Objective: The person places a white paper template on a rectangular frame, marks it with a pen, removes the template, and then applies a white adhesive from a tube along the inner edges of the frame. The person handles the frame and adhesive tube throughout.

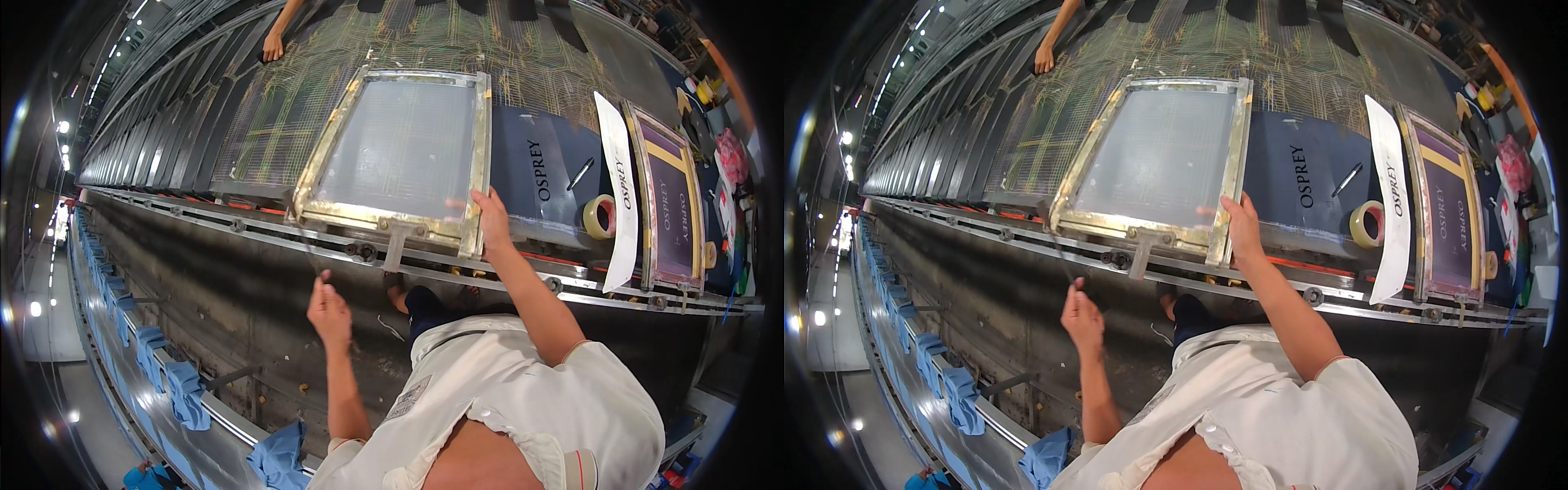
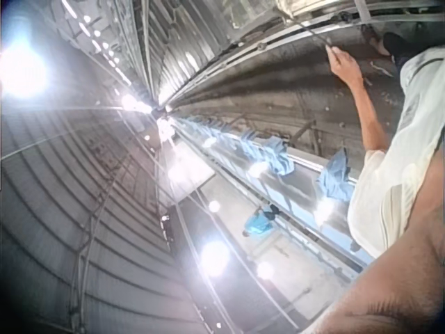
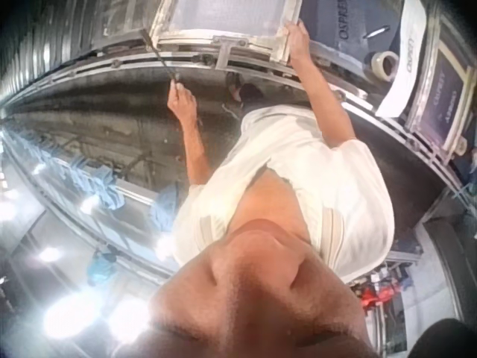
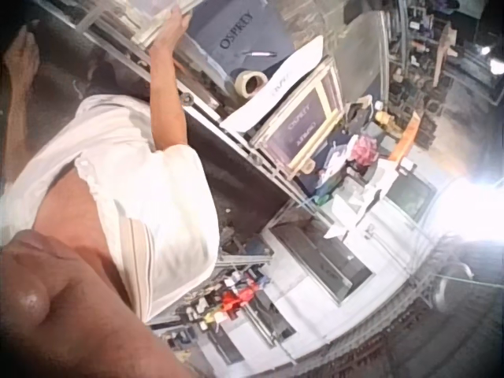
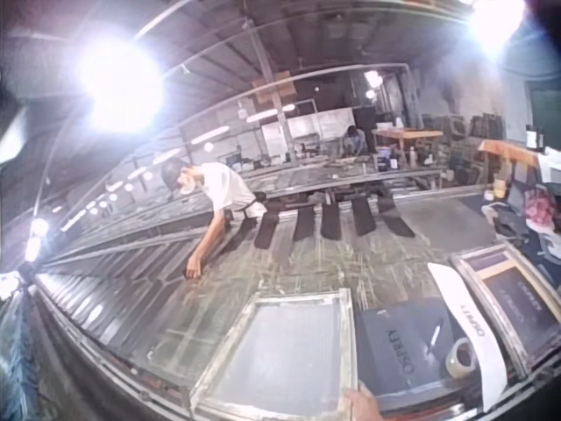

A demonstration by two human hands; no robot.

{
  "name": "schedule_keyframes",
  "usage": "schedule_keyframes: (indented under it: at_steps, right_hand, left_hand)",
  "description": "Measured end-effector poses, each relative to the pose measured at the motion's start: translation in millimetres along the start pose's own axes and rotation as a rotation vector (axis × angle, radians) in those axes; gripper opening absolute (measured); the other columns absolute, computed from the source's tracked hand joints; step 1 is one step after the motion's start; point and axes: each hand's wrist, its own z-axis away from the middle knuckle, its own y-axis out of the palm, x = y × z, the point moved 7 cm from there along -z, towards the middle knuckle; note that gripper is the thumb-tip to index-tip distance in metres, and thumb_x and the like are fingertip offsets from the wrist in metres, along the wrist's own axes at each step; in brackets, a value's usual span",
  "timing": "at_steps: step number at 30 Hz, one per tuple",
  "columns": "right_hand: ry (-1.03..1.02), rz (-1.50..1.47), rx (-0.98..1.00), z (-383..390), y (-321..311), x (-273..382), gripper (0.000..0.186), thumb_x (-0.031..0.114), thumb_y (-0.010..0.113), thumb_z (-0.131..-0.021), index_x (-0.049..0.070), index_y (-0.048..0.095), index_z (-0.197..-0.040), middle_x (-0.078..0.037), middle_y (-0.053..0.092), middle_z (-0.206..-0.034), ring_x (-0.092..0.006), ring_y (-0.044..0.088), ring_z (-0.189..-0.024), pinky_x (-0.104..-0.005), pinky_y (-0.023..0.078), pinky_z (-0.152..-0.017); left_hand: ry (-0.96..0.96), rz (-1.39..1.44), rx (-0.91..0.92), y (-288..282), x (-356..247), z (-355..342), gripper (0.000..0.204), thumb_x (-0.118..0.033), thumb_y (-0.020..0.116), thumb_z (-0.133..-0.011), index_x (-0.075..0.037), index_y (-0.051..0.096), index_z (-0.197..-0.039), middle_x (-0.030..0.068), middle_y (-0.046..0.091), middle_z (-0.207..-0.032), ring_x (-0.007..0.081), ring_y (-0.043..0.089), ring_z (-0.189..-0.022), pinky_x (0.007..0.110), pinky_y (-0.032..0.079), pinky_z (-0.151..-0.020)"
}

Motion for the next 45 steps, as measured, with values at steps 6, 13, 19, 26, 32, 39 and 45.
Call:
schedule_keyframes:
  at_steps: [6,13,19,26,32,39,45]
  right_hand:
    - [-0.333,0.732,-0.181,-17.5,-55.9,-31.0,0.050,0.022,0.057,-0.098,0.002,0.045,-0.142,-0.015,0.062,-0.111,-0.0317,0.066,-0.105,-0.0462,0.053,-0.088]
    - [-1.054,1.387,0.409,81.6,100.7,63.1,0.064,0.015,0.076,-0.076,0.011,0.058,-0.137,-0.017,0.047,-0.144,-0.0347,0.048,-0.129,-0.0464,0.042,-0.105]
    - [-0.541,0.721,0.812,71.6,161.0,46.8,0.022,0.025,0.057,-0.100,0.004,0.064,-0.095,-0.001,0.058,-0.078,-0.0108,0.054,-0.074,-0.0298,0.043,-0.064]
    - [-0.351,0.324,0.534,34.2,127.4,11.5,0.060,0.050,0.044,-0.107,0.008,0.043,-0.064,0.004,0.038,-0.056,-0.0074,0.035,-0.051,-0.0273,0.026,-0.047]
    - [-0.585,0.644,0.454,54.5,129.5,-3.2,0.054,0.032,0.045,-0.108,0.001,0.046,-0.064,0.000,0.040,-0.055,-0.0091,0.036,-0.053,-0.0326,0.029,-0.047]
    - [-0.603,0.785,0.398,58.7,136.8,-4.6,0.042,0.022,0.050,-0.106,-0.001,0.054,-0.072,-0.004,0.046,-0.055,-0.0099,0.042,-0.052,-0.0323,0.035,-0.048]
    - [-0.818,0.783,0.341,77.9,130.5,-12.2,0.040,0.026,0.049,-0.107,0.000,0.060,-0.079,-0.003,0.050,-0.059,-0.0117,0.045,-0.056,-0.0330,0.038,-0.052]
  left_hand:
    - [-0.092,-0.386,0.196,-9.5,-64.9,0.3,0.032,-0.017,0.052,-0.106,-0.003,0.063,-0.132,-0.0052,0.043,-0.060,0.0018,0.036,-0.046,0.020,0.029,-0.040]
    - [0.448,-1.096,0.697,103.1,-211.6,1.2,0.042,-0.026,0.054,-0.101,0.002,0.068,-0.073,0.0140,0.062,-0.061,0.0245,0.059,-0.048,0.038,0.045,-0.052]
    - [1.229,-1.043,0.423,235.0,-314.3,23.1,0.032,-0.031,0.061,-0.098,-0.006,0.069,-0.080,0.0132,0.066,-0.075,0.0354,0.065,-0.080,0.046,0.046,-0.071]
    - [1.477,-0.915,0.384,221.5,-267.6,-15.7,0.034,-0.039,0.054,-0.103,-0.015,0.074,-0.115,0.0073,0.067,-0.126,0.0323,0.052,-0.131,0.050,0.035,-0.107]
    - [1.319,-0.633,0.687,206.1,-239.3,-26.5,0.041,-0.043,0.042,-0.107,-0.022,0.066,-0.133,0.0072,0.053,-0.150,0.0332,0.041,-0.143,0.049,0.028,-0.118]
    - [1.135,-0.416,0.722,186.0,-231.3,-44.4,0.039,-0.034,0.046,-0.105,-0.013,0.066,-0.131,0.0074,0.060,-0.143,0.0319,0.042,-0.144,0.048,0.032,-0.116]
    - [1.497,-0.507,0.734,194.2,-248.9,-12.5,0.031,-0.033,0.054,-0.101,-0.009,0.070,-0.112,0.0086,0.066,-0.132,0.0329,0.049,-0.138,0.049,0.034,-0.114]
